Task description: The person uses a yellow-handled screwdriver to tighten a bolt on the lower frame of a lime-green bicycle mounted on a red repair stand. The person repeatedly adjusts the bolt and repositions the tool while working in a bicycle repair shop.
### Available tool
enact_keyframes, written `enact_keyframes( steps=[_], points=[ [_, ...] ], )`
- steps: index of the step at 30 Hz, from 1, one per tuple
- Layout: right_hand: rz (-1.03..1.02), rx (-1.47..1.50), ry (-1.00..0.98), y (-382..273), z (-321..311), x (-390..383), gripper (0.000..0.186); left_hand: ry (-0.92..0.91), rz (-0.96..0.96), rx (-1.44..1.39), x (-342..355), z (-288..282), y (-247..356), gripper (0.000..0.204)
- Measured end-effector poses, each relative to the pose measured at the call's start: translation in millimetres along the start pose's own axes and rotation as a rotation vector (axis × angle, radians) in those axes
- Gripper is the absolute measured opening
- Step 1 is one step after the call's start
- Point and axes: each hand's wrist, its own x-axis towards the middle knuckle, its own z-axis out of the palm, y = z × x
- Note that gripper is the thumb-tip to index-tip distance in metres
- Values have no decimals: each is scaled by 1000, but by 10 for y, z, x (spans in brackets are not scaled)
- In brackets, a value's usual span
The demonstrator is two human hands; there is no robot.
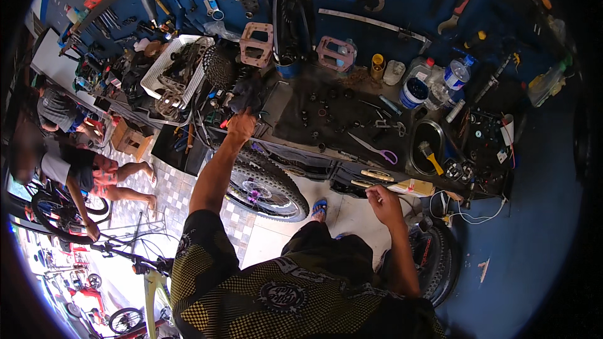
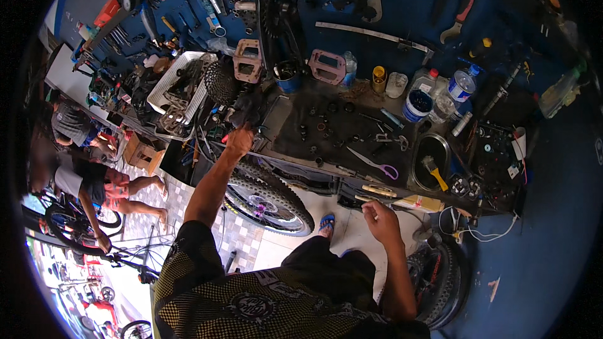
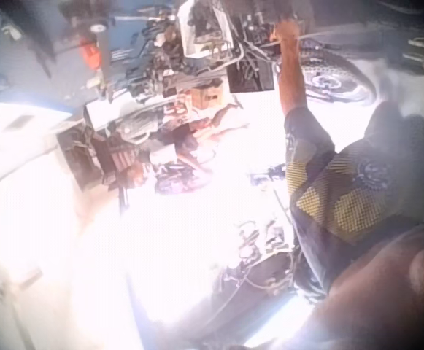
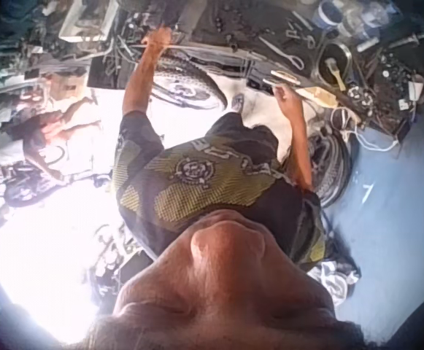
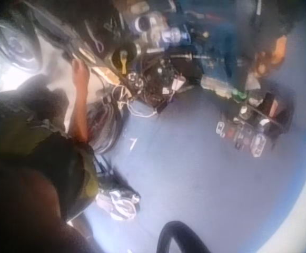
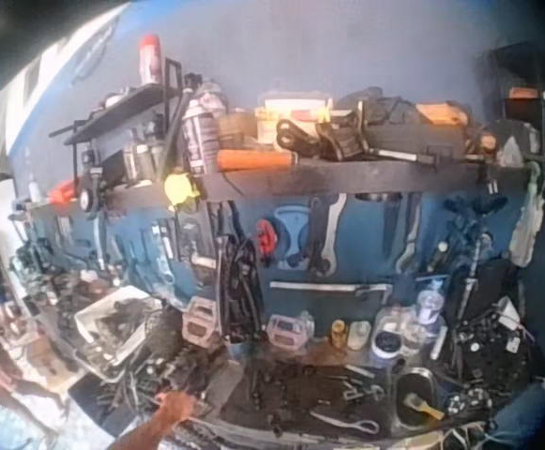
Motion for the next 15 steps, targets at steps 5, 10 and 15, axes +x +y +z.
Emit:
enact_keyframes(
  steps=[5,10,15],
  points=[
    [-46,32,22,68,136,141,15,70,320,54,145,-89,-8,19],
    [-25,20,-28,88,70,264,15,311,246,-368,-16,-489,-123,21],
    [-32,-10,-58,225,-81,402,17,544,44,-607,-205,-926,103,16]
  ],
)
